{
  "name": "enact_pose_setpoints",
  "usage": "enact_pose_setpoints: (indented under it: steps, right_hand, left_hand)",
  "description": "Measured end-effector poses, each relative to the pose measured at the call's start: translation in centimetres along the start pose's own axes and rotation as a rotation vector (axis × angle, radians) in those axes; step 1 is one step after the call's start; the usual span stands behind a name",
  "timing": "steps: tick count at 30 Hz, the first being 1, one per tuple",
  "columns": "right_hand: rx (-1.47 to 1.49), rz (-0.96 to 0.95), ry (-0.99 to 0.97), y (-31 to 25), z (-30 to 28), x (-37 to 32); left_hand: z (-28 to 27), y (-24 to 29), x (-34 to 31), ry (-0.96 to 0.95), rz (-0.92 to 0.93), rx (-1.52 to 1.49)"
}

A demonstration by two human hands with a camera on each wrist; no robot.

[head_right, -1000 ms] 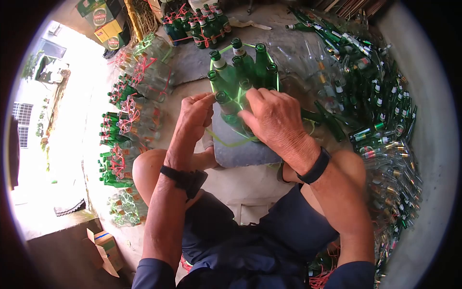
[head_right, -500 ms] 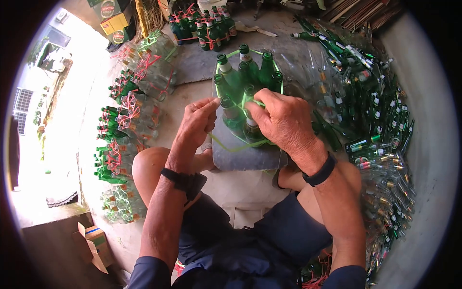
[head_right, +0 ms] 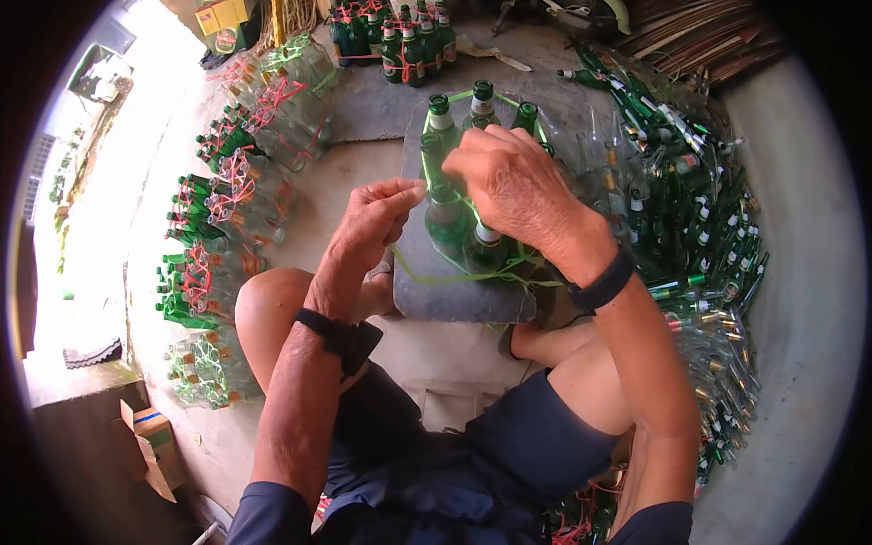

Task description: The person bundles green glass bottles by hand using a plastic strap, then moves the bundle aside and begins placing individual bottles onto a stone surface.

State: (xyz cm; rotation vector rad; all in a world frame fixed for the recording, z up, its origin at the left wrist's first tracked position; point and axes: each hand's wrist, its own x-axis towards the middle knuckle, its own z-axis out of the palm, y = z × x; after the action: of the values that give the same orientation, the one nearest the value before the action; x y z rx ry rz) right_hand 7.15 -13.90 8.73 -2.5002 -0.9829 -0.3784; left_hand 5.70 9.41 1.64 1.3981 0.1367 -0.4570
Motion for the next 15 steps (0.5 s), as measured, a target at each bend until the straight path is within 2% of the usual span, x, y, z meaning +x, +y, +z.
enact_pose_setpoints:
  steps: [1, 4, 5, 7, 10, 11, 13, 15]
  right_hand:
    - [0.001, -0.004, -0.007, 0.3, 0.3, 0.6]
    - [0.183, 0.127, -0.226, 1.1, 1.2, 2.2]
    - [0.184, 0.125, -0.233, 1.4, 1.4, 2.6]
    - [0.192, 0.212, -0.412, 2.1, 1.8, 3.1]
    - [0.369, 0.294, -0.417, 2.6, 2.8, 2.9]
    - [0.458, 0.344, -0.417, 2.7, 2.9, 2.8]
    - [0.456, 0.309, -0.442, 3.7, 3.3, 3.1]
    - [0.532, 0.329, -0.587, 4.4, 3.2, 3.4]
  left_hand:
    - [-0.1, 0.0, 0.1, -0.009, 0.009, 0.010]
    - [0.0, -0.3, 0.9, 0.040, -0.015, 0.060]
    - [0.1, -0.6, 0.9, 0.044, -0.018, 0.054]
    - [0.3, -0.7, 0.6, 0.057, 0.037, 0.046]
    - [0.8, -1.0, 0.8, 0.050, 0.115, -0.012]
    - [0.7, -1.3, 1.3, 0.052, 0.113, -0.015]
    - [0.6, -1.7, 2.6, 0.075, 0.049, 0.060]
    - [1.2, -2.2, 3.4, 0.095, 0.065, 0.046]
